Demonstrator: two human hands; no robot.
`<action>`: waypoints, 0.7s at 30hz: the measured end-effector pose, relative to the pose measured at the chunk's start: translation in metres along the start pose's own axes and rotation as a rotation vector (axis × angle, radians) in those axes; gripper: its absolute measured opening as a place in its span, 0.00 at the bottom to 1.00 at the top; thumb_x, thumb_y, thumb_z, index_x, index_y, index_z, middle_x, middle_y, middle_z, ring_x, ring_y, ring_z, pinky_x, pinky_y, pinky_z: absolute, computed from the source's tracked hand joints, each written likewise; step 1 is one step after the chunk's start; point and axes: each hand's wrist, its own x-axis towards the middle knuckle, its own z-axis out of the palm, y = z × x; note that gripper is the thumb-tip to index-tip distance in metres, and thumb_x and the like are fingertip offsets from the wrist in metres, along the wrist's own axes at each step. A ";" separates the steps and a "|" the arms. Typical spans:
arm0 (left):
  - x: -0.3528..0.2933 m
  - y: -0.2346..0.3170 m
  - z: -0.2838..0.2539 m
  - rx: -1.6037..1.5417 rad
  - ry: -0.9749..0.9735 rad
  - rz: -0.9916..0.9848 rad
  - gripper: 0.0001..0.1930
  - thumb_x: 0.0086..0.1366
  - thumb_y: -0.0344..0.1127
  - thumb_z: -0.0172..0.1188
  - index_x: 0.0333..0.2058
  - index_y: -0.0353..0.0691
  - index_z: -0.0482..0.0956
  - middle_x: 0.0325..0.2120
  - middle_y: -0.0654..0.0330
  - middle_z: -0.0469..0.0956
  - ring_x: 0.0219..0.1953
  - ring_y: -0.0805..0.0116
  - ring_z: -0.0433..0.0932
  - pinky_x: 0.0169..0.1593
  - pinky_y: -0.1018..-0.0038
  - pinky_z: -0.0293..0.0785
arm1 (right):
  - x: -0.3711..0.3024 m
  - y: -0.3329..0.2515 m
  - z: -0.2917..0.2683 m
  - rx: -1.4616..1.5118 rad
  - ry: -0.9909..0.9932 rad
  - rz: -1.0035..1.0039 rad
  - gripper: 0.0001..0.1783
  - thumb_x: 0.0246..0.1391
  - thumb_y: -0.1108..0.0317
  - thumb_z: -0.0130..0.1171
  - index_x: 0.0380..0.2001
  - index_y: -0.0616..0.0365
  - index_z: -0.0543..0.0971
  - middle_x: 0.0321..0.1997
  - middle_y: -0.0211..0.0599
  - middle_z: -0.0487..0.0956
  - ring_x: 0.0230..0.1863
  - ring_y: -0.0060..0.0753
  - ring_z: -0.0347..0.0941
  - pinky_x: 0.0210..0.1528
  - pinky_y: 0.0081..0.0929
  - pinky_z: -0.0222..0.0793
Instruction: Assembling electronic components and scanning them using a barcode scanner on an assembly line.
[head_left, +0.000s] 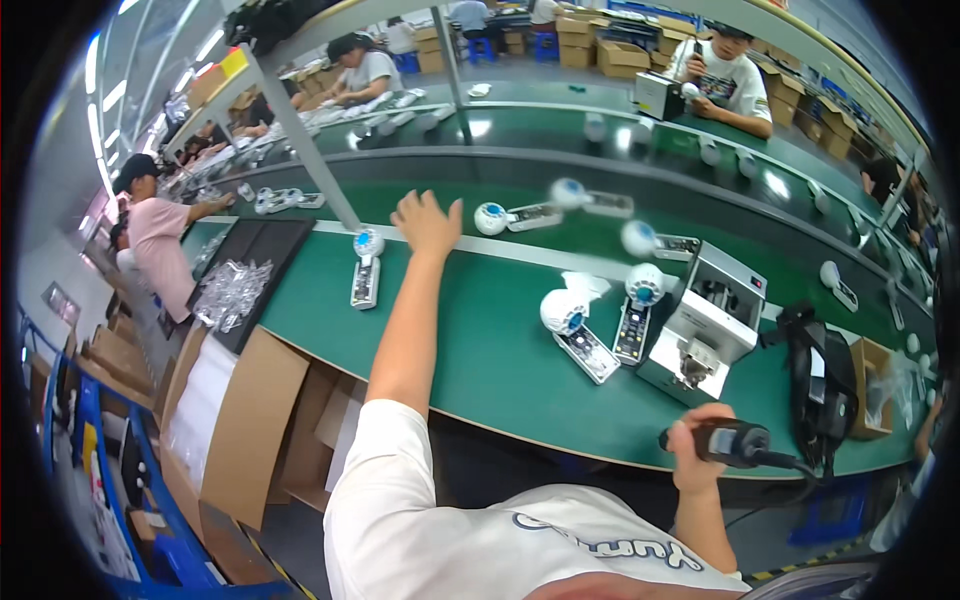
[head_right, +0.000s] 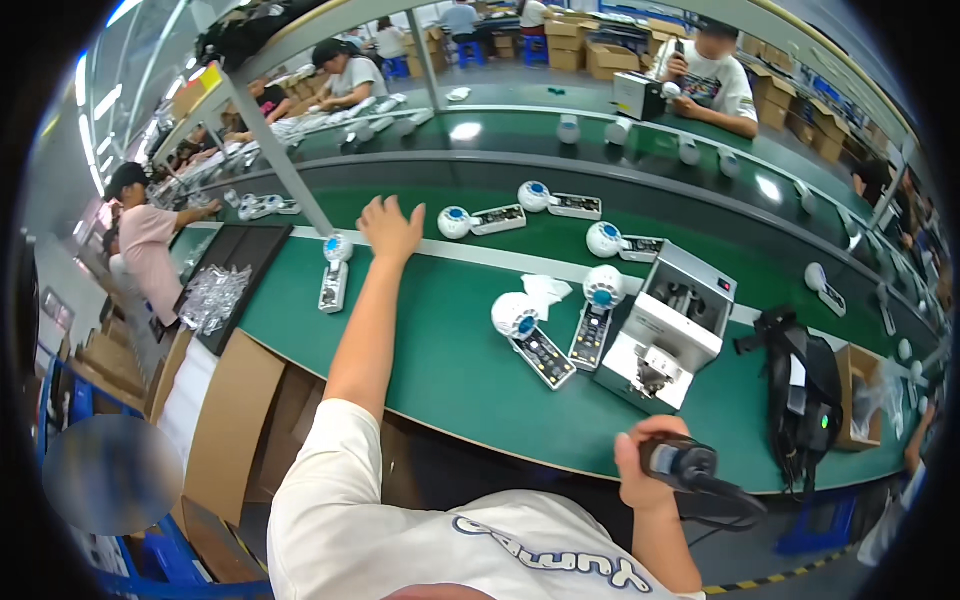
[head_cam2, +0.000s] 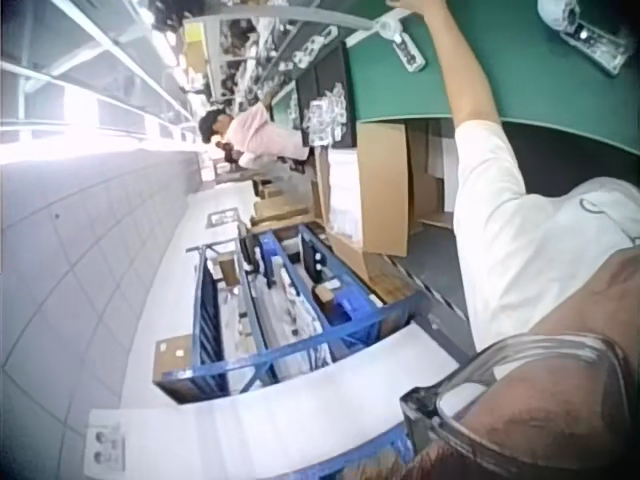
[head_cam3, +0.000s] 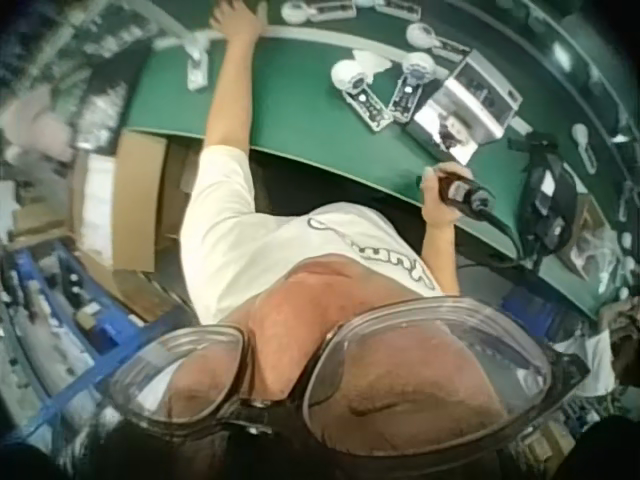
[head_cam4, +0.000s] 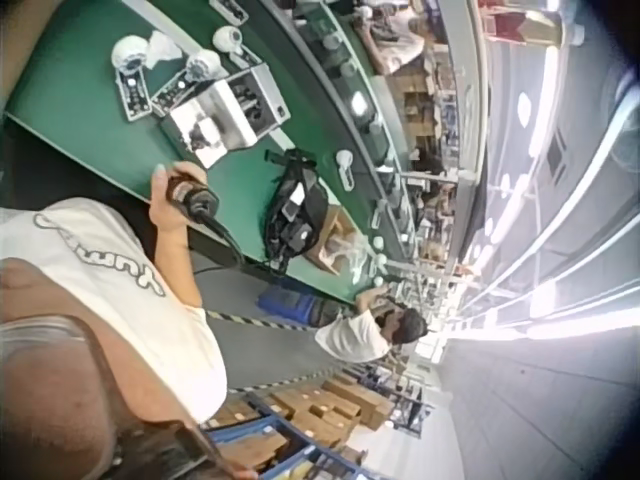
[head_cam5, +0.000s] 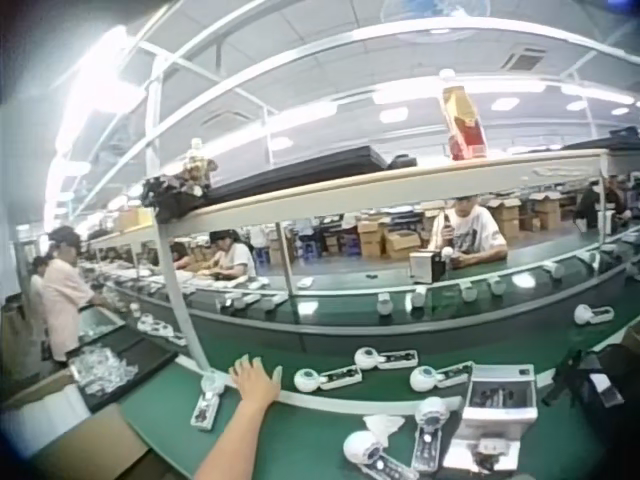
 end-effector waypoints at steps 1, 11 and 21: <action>0.005 -0.023 -0.005 0.100 -0.108 -0.074 0.35 0.56 0.59 0.64 0.56 0.39 0.75 0.56 0.45 0.73 0.62 0.44 0.69 0.62 0.43 0.63 | 0.001 -0.001 -0.004 0.046 0.032 0.008 0.17 0.51 0.79 0.65 0.42 0.59 0.70 0.25 0.30 0.73 0.20 0.20 0.68 0.27 0.19 0.68; -0.073 -0.072 -0.134 -0.212 -0.711 -0.093 0.35 0.50 0.46 0.73 0.56 0.41 0.74 0.47 0.40 0.77 0.51 0.43 0.77 0.54 0.58 0.76 | 0.011 0.004 -0.022 0.233 0.075 0.057 0.15 0.54 0.75 0.62 0.42 0.60 0.68 0.24 0.32 0.71 0.19 0.23 0.67 0.26 0.23 0.68; -0.180 0.032 -0.194 -0.926 -0.643 -0.099 0.31 0.50 0.41 0.75 0.51 0.34 0.76 0.45 0.46 0.78 0.46 0.48 0.79 0.52 0.63 0.75 | 0.033 -0.011 0.009 0.322 0.048 0.082 0.22 0.55 0.81 0.61 0.51 0.58 0.66 0.30 0.34 0.75 0.28 0.25 0.74 0.26 0.24 0.71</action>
